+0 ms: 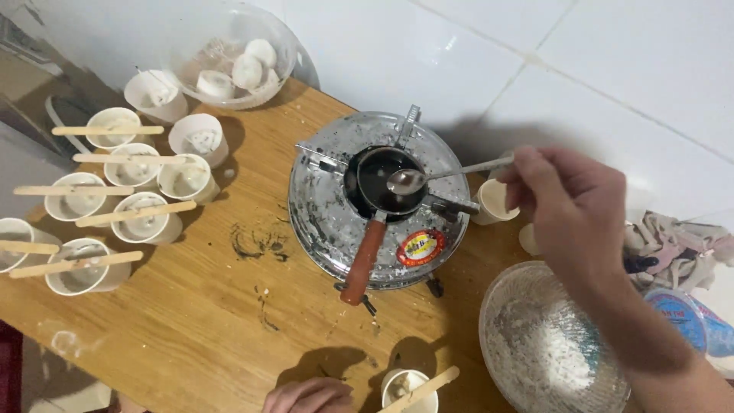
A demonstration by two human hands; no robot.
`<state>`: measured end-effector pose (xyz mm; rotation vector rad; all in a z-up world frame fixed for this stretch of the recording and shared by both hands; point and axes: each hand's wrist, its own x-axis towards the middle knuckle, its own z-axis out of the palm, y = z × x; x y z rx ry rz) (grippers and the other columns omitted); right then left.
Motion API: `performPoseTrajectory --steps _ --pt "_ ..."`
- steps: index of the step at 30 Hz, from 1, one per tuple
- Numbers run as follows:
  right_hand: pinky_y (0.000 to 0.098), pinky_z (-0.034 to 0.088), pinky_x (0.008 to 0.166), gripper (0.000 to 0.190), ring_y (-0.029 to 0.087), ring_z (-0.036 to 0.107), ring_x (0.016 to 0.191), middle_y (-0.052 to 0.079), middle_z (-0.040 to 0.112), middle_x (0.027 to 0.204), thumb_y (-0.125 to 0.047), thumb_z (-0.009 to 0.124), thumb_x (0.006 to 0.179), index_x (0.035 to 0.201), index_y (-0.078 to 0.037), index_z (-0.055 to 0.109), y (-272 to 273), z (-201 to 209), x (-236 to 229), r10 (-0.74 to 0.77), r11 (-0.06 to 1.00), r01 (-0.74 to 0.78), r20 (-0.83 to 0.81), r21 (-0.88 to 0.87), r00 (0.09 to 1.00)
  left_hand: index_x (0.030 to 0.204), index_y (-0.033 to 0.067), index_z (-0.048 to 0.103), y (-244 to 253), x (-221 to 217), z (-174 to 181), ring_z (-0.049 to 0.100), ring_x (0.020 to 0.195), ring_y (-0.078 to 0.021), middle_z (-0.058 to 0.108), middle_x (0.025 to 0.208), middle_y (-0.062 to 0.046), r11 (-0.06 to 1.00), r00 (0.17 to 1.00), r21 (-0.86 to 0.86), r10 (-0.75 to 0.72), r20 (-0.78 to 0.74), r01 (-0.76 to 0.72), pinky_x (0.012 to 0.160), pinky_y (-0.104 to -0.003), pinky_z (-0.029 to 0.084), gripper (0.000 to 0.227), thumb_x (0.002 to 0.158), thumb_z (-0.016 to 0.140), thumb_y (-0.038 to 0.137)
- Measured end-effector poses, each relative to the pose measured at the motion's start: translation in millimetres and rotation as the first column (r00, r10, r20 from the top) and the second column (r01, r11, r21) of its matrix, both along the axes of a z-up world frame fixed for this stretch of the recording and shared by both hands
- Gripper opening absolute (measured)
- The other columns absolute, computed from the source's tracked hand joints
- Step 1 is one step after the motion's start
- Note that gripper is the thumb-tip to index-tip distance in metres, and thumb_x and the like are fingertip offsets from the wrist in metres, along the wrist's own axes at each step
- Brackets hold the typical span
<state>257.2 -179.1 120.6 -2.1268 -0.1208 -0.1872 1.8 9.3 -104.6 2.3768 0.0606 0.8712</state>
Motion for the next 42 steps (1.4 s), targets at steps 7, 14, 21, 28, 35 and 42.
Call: performPoseTrajectory --steps 7,14,21,28,35,42 --pt "0.0234 0.043 0.056 0.035 0.010 0.054 0.057 0.006 0.068 0.066 -0.017 0.055 0.110 0.084 -0.003 0.074 12.5 1.0 2.3 0.077 0.997 -0.078 -0.095 -0.012 0.993 0.098 0.0165 0.083 39.0 -15.7 -85.6 0.081 0.090 -0.0148 0.082 0.104 0.001 0.923 0.930 -0.147 -0.365 -0.039 0.356 0.079 -0.027 0.065 0.035 0.098 0.057 0.040" --pt "0.0232 0.038 0.052 0.033 0.009 0.049 0.053 0.003 0.065 0.062 -0.022 0.061 0.106 0.082 -0.006 0.076 17.1 -1.3 4.7 0.046 0.999 -0.051 -0.282 -0.010 0.958 0.106 0.0107 0.086 52.1 -26.9 -93.9 0.078 0.110 -0.0172 0.081 0.119 -0.005 0.807 0.912 -0.538 -0.379 -0.155 0.244 0.099 -0.028 0.058 0.030 0.095 0.060 0.020" --pt "0.0223 0.033 0.049 0.027 0.009 0.044 0.050 0.002 0.069 0.068 -0.034 0.065 0.102 0.092 -0.012 0.078 13.0 23.2 -9.8 -0.039 0.980 -0.047 -0.415 -0.193 0.909 0.115 0.0098 0.081 7.6 -12.7 50.1 0.067 0.121 -0.0191 0.071 0.123 -0.005 0.846 0.979 -0.524 -0.011 -0.205 -0.100 0.108 -0.032 0.051 0.064 0.077 0.064 0.060" --pt "0.0310 0.053 0.054 0.026 0.013 0.063 0.053 0.001 0.079 0.076 -0.036 0.066 0.092 0.104 -0.015 0.077 -41.7 34.1 -90.9 0.112 0.798 -0.223 -0.226 -0.559 0.968 0.117 0.0097 0.071 -8.8 -2.2 120.3 0.069 0.117 -0.0203 0.069 0.124 -0.007 0.913 0.969 -0.408 -0.084 -0.232 -0.019 0.102 -0.032 0.052 0.051 0.074 0.077 0.038" --pt "0.0225 0.050 0.055 0.032 0.004 0.063 0.045 -0.018 0.074 0.063 -0.044 0.085 0.066 0.097 -0.045 0.081 -89.6 -56.9 -201.7 -0.039 0.708 -0.091 -0.167 -0.700 0.985 0.117 0.0131 0.072 9.3 10.8 115.5 0.065 0.120 -0.0215 0.069 0.124 -0.002 0.939 0.920 -0.237 -0.304 -0.246 0.247 0.095 -0.032 0.048 0.039 0.102 0.045 0.036" --pt "0.0168 0.043 0.049 0.041 0.004 0.045 0.047 -0.013 0.072 0.077 -0.033 0.087 0.068 0.106 -0.022 0.076 -35.3 -81.7 -237.9 -0.147 0.842 0.120 -0.010 -0.526 0.989 0.132 0.0004 0.059 16.6 35.3 125.8 0.062 0.129 -0.0331 0.061 0.137 -0.017 0.831 0.822 -0.314 -0.531 -0.204 0.459 0.105 -0.045 0.048 0.077 0.096 0.043 0.067"
